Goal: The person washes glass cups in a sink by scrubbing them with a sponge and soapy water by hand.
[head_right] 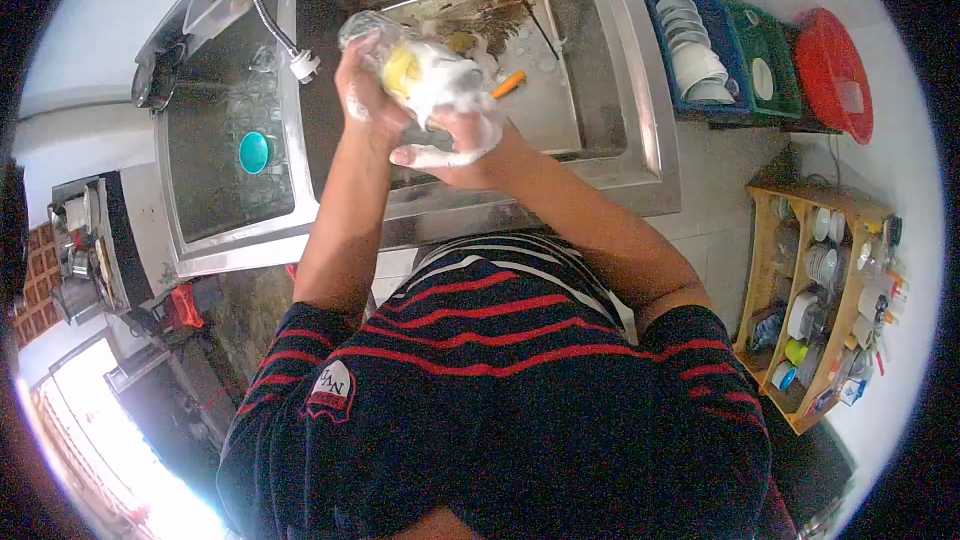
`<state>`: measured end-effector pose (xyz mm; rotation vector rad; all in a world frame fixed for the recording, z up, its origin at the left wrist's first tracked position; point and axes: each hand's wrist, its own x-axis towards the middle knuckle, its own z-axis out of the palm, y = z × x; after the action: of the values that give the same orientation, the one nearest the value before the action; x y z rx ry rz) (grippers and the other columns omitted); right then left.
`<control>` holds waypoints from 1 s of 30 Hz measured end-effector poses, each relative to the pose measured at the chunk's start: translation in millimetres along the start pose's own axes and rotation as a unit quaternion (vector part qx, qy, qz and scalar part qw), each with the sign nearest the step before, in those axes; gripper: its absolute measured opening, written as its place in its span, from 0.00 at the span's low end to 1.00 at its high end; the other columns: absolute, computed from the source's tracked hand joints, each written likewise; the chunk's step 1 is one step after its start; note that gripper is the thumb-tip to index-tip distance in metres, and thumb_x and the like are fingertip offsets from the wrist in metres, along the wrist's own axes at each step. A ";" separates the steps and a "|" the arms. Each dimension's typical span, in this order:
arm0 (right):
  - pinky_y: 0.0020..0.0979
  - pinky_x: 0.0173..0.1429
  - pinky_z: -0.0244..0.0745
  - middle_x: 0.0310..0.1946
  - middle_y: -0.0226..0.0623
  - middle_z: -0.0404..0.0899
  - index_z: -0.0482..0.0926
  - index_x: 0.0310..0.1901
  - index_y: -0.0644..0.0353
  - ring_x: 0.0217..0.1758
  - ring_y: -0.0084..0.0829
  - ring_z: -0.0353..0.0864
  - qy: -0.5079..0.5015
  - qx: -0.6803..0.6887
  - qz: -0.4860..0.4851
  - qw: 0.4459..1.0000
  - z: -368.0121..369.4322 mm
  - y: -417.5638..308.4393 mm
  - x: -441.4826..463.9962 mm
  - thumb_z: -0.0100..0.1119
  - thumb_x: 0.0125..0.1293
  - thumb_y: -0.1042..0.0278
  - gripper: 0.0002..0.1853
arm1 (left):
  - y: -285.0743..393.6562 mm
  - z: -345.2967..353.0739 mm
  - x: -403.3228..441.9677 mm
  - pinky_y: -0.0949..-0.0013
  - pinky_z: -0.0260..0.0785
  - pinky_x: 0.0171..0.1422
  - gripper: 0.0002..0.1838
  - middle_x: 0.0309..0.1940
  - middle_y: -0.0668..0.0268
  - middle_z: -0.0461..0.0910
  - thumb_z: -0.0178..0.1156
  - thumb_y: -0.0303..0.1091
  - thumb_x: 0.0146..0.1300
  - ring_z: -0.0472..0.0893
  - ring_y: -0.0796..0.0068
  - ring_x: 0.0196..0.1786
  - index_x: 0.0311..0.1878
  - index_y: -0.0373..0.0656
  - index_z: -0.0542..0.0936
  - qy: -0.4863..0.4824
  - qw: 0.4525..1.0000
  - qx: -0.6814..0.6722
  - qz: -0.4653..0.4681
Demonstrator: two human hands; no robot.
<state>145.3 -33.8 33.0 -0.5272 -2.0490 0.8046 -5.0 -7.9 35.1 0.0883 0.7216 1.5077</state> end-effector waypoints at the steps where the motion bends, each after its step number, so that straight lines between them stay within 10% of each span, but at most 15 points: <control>1: 0.39 0.63 0.66 0.54 0.51 0.74 0.74 0.53 0.65 0.59 0.46 0.73 -0.015 -0.003 -0.007 1.000 1.1 0.4 3.4 0.72 0.51 0.53 0.32 | -3.9 -0.2 -0.6 0.55 0.74 0.48 0.15 0.33 0.56 0.78 0.54 0.40 0.54 0.80 0.56 0.38 0.38 0.38 0.74 0.006 1.000 -0.007 -0.018; 6: 0.40 0.68 0.59 0.61 0.50 0.67 0.70 0.57 0.66 0.66 0.44 0.65 -0.057 0.054 0.045 0.996 -5.3 1.6 10.9 0.69 0.54 0.49 0.36 | -15.3 -10.4 2.5 0.55 0.75 0.46 0.15 0.33 0.56 0.78 0.53 0.40 0.55 0.79 0.57 0.36 0.39 0.37 0.74 0.004 1.000 -0.006 0.002; 8: 0.41 0.66 0.62 0.58 0.50 0.69 0.69 0.58 0.66 0.64 0.45 0.67 -0.034 0.149 0.093 0.984 -2.8 -0.4 10.1 0.69 0.54 0.50 0.36 | -20.2 -15.8 -0.6 0.51 0.74 0.52 0.21 0.39 0.49 0.79 0.53 0.42 0.56 0.80 0.52 0.42 0.44 0.33 0.74 -0.169 0.979 -0.111 0.026; 11: 0.42 0.64 0.65 0.55 0.49 0.71 0.69 0.58 0.67 0.61 0.46 0.70 -0.002 0.287 0.165 0.944 1.1 -0.3 9.0 0.69 0.54 0.52 0.35 | -7.5 -11.3 2.9 0.52 0.74 0.53 0.21 0.38 0.50 0.79 0.53 0.42 0.57 0.80 0.53 0.42 0.45 0.33 0.74 -0.049 0.999 0.007 0.008; 15: 0.42 0.64 0.64 0.56 0.50 0.70 0.69 0.58 0.67 0.60 0.46 0.70 -0.031 -0.008 0.031 0.999 7.2 11.7 5.6 0.74 0.47 0.49 0.41 | 2.2 7.4 0.2 0.52 0.74 0.52 0.22 0.39 0.51 0.79 0.54 0.43 0.57 0.80 0.53 0.41 0.46 0.33 0.74 0.016 0.996 0.055 -0.062; 17: 0.37 0.65 0.62 0.58 0.41 0.70 0.65 0.61 0.64 0.63 0.38 0.67 -0.002 0.150 0.112 0.982 14.1 16.8 3.5 0.70 0.52 0.48 0.41 | -7.4 0.9 4.4 0.53 0.73 0.53 0.22 0.40 0.51 0.79 0.55 0.43 0.57 0.80 0.54 0.43 0.47 0.34 0.73 -0.073 0.997 0.009 -0.023; 19: 0.37 0.65 0.62 0.57 0.38 0.70 0.64 0.62 0.63 0.62 0.37 0.67 0.064 0.619 0.277 0.732 8.7 1.7 7.4 0.70 0.53 0.50 0.40 | -19.2 -14.9 0.9 0.53 0.71 0.56 0.22 0.42 0.52 0.78 0.56 0.43 0.56 0.79 0.56 0.45 0.48 0.35 0.73 -0.231 0.968 -0.083 0.046; 21: 0.37 0.64 0.63 0.56 0.37 0.71 0.64 0.62 0.63 0.61 0.35 0.68 0.032 0.591 0.308 0.745 3.3 14.7 -1.9 0.70 0.55 0.54 0.38 | -17.8 -23.7 1.5 0.53 0.70 0.58 0.21 0.44 0.53 0.78 0.56 0.41 0.57 0.78 0.57 0.48 0.48 0.36 0.73 -0.178 0.982 -0.063 0.017; 23: 0.37 0.62 0.65 0.56 0.39 0.71 0.64 0.62 0.64 0.60 0.35 0.69 -0.023 0.033 0.051 0.998 -2.3 20.0 3.6 0.69 0.55 0.58 0.36 | -5.2 -0.6 -5.8 0.54 0.73 0.53 0.19 0.40 0.53 0.78 0.56 0.39 0.57 0.79 0.57 0.43 0.46 0.34 0.73 -0.042 0.996 0.075 -0.011; 25: 0.36 0.61 0.67 0.56 0.42 0.70 0.63 0.61 0.65 0.59 0.37 0.71 -0.049 -0.134 -0.039 0.989 5.2 25.1 -9.8 0.69 0.54 0.59 0.36 | -6.1 -7.0 4.9 0.54 0.73 0.53 0.15 0.39 0.53 0.79 0.56 0.35 0.57 0.80 0.57 0.43 0.43 0.34 0.74 -0.008 0.998 0.028 -0.049; 28: 0.36 0.61 0.67 0.55 0.43 0.71 0.64 0.60 0.68 0.59 0.37 0.72 -0.050 0.087 0.116 0.988 8.0 15.7 5.8 0.67 0.56 0.61 0.34 | -13.7 -12.4 9.5 0.50 0.73 0.51 0.17 0.38 0.52 0.77 0.55 0.40 0.54 0.79 0.53 0.44 0.40 0.36 0.73 -0.100 0.994 -0.029 0.017; 30: 0.36 0.63 0.65 0.58 0.44 0.69 0.65 0.60 0.67 0.61 0.37 0.69 0.025 0.422 0.228 0.877 11.5 4.7 3.4 0.63 0.60 0.60 0.31 | -21.3 -23.6 14.2 0.49 0.74 0.48 0.18 0.36 0.52 0.77 0.55 0.41 0.53 0.79 0.52 0.43 0.41 0.37 0.73 -0.175 0.975 -0.132 0.033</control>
<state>134.3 -32.4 26.6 -0.5054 -1.3199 1.8128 0.8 -5.9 0.8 0.1728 0.2361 1.5853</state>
